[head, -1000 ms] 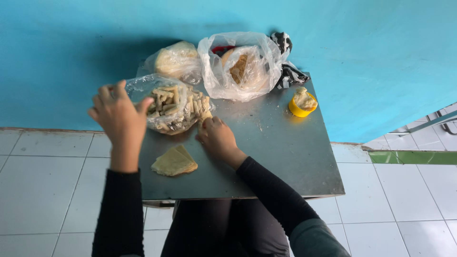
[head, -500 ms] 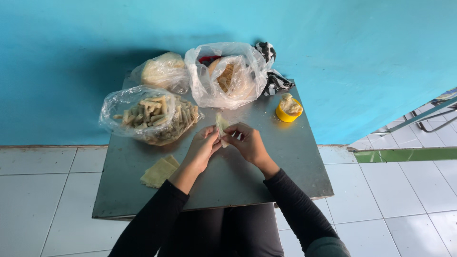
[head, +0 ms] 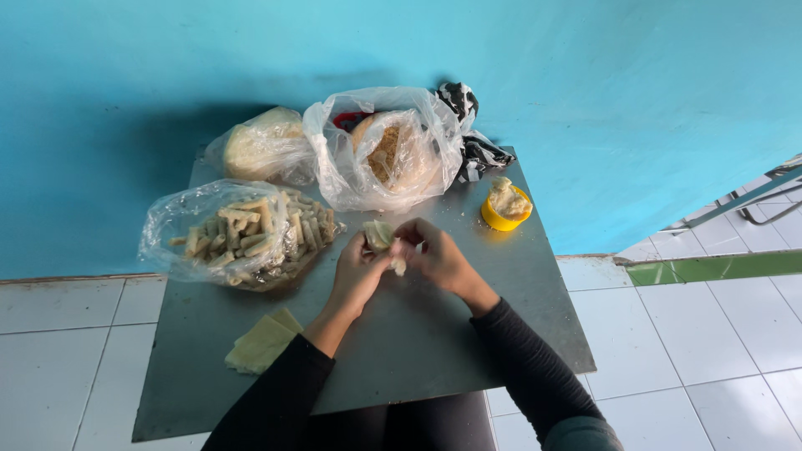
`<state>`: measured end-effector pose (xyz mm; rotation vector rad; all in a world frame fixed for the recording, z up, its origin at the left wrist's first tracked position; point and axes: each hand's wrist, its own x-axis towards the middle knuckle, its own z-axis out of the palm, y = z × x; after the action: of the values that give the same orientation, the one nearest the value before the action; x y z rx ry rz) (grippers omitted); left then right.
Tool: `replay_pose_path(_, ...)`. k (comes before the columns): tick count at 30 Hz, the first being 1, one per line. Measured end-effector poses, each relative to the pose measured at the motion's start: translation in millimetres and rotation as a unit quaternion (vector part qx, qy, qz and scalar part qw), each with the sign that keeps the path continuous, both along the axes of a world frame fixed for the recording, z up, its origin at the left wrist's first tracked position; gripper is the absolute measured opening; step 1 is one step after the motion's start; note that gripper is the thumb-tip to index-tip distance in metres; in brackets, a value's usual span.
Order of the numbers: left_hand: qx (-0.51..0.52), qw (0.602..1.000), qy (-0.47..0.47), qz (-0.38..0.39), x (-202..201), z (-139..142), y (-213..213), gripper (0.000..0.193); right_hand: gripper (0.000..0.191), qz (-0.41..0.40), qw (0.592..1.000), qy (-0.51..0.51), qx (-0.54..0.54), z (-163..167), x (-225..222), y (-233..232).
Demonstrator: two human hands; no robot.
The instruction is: The person sits at a small metal table and assembles filled snacks by hand. They take triangular dough wrappers, place filling from a yellow container onto a wrapper, fold the wrapper over the filling, and set the folded snack into a plastic bag with others.
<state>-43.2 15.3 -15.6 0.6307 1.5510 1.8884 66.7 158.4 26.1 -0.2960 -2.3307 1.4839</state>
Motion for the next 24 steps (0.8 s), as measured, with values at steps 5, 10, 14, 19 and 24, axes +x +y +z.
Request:
replay_pose_path(5,-0.024,0.997,0.068,0.005,7.5,2.9,-14.6,0.027,0.019,-0.020,0.998,-0.010,-0.057,-9.1,1.4,8.1)
replay_pose_path(10,0.020,0.995,-0.093,0.014,3.8,4.7,-17.3,0.028,0.027,-0.034,0.927,0.002,-0.373,-6.1,9.9,30.1)
replay_pose_path(14,0.041,0.995,-0.087,-0.034,9.2,5.5,-15.1,0.026,0.025,0.044,0.924,-0.013,-0.380,-11.2,4.2,13.2)
replay_pose_path(19,0.029,0.994,-0.101,-0.009,7.6,9.6,-20.3,0.027,0.024,-0.045,0.953,-0.025,-0.298,-10.0,4.2,9.2)
replay_pose_path(24,0.061,0.989,-0.105,0.078,1.4,14.4,-26.2,0.016,0.014,-0.167,0.978,0.107,-0.060,-3.0,10.3,15.6)
